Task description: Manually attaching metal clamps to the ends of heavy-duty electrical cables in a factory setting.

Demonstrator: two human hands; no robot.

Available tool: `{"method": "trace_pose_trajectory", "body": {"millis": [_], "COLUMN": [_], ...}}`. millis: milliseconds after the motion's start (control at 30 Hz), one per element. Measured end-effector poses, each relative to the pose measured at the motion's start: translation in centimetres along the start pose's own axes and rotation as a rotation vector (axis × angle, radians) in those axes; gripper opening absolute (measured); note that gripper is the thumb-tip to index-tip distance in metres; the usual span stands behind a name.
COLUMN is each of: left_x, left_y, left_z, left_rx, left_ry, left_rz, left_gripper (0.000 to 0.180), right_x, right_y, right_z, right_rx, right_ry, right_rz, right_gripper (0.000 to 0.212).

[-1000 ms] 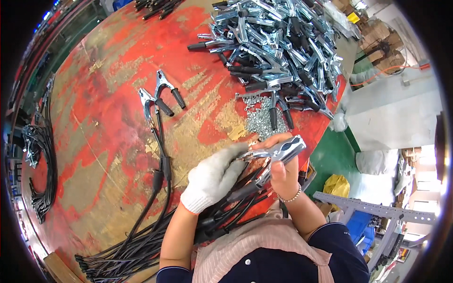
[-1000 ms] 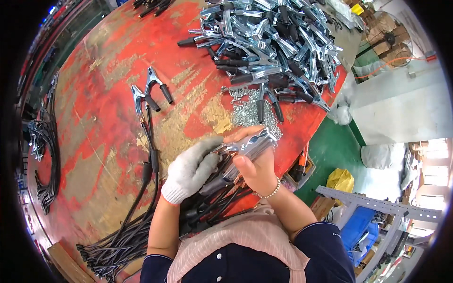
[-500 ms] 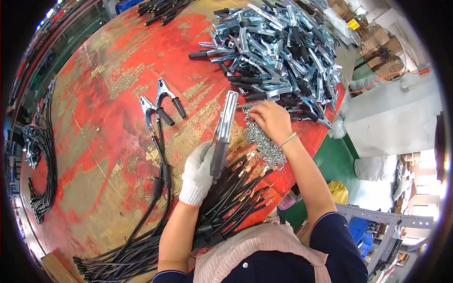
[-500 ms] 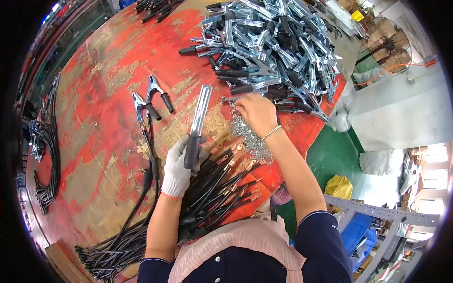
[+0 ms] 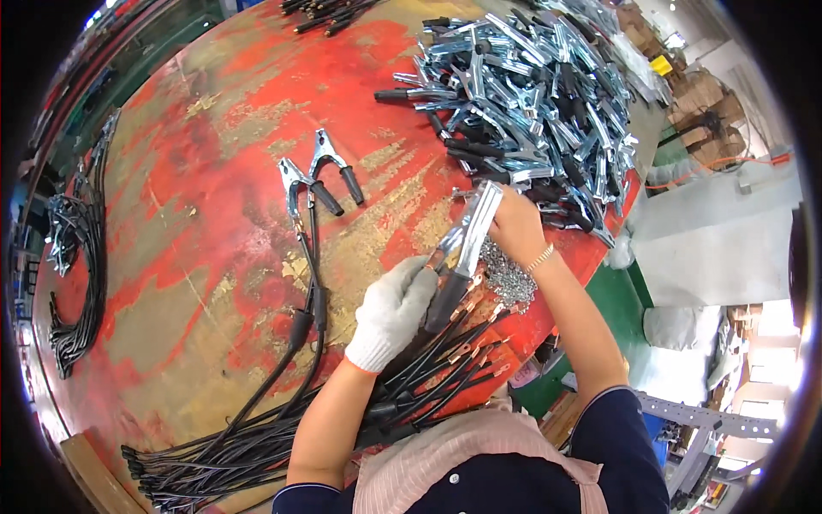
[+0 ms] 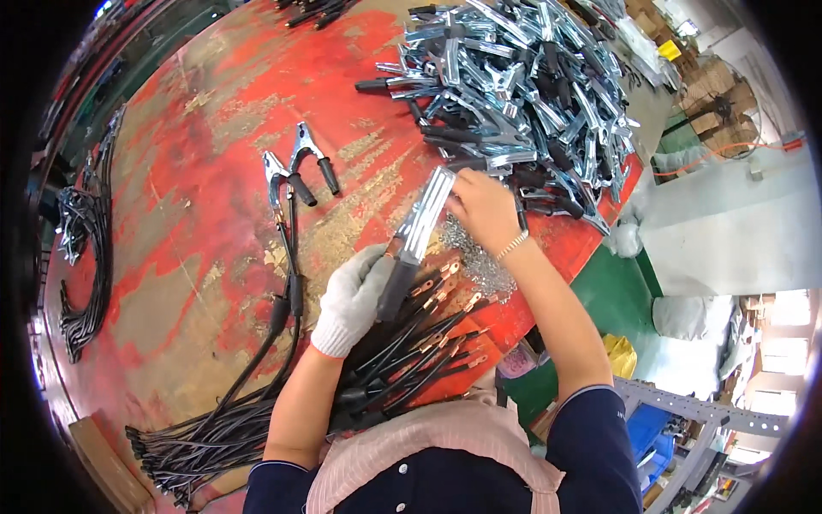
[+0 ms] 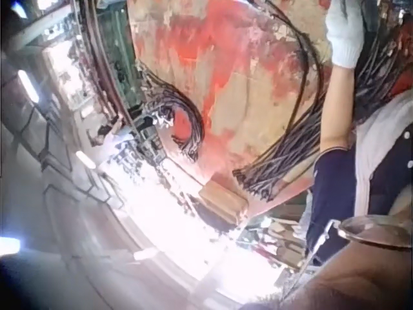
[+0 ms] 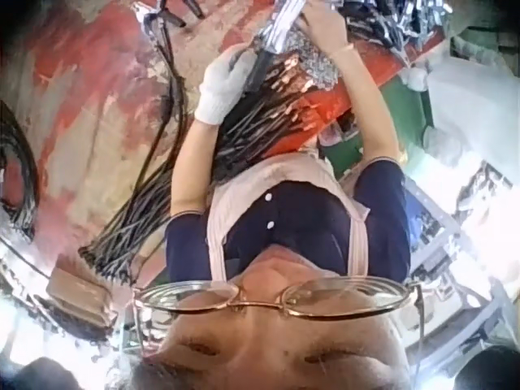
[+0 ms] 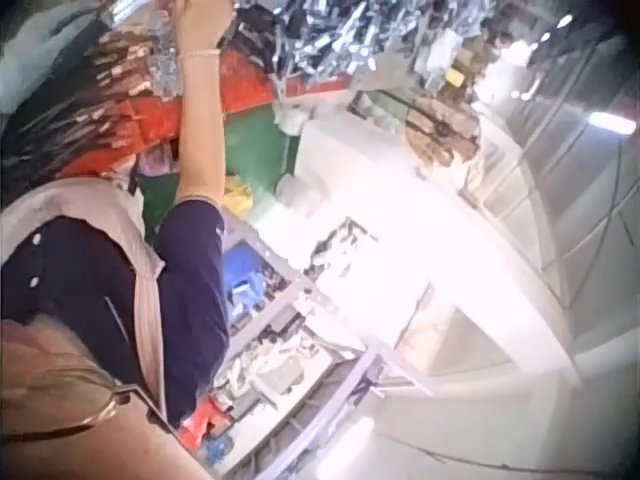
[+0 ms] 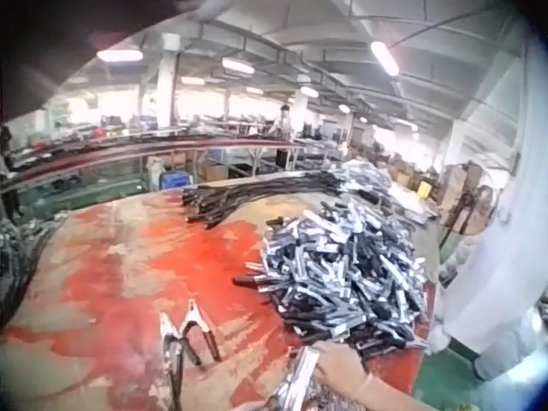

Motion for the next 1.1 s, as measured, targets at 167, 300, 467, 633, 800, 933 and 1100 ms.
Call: {"method": "trace_pose_trajectory", "body": {"millis": [167, 300, 467, 633, 800, 933, 1100], "left_x": [-1.0, -1.7, -2.3, -1.8, -2.2, -1.7, -2.1], "left_y": [-0.1, -0.5, -0.3, -0.6, -1.2, -0.6, -0.8], "left_z": [-0.6, -0.8, -1.1, -1.1, -0.5, -0.7, -0.8], "left_rx": [0.084, 0.15, 0.19, 0.184, 0.195, 0.175, 0.229], "left_ry": [0.0, 0.001, -0.008, -0.069, -0.081, -0.178, -0.328], "left_rz": [0.036, 0.05, 0.101, 0.12, 0.131, 0.191, 0.375], "left_gripper": [0.032, 0.032, 0.033, 0.031, 0.028, 0.029, 0.034], "right_x": [3.2, 3.9, 2.9, 2.7, 1.7, 1.9, 0.8], "right_y": [-0.9, -1.5, -2.0, -1.7, -1.5, -1.8, -2.8], "right_z": [-4.8, -6.5, -6.8, -6.9, -6.4, -6.6, -7.5], "right_rx": [0.337, 0.6, 0.565, 0.566, 0.586, 0.596, 0.508], "right_ry": [-0.28, -0.447, -0.463, -0.413, -0.438, -0.665, -0.799], "right_rz": [1.046, 1.439, 1.326, 1.469, 1.439, 1.308, 1.641], "right_gripper": [0.023, 0.017, 0.019, 0.034, 0.037, 0.033, 0.015]}}
Point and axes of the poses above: each hand's wrist, its own z-axis towards the middle knuckle, its own y-axis out of the back of the hand, x = y × z, the point moved 5 cm from there along z, towards the middle knuckle, and after that the axes turned 14 degrees about -y, right-handed, at the moved point
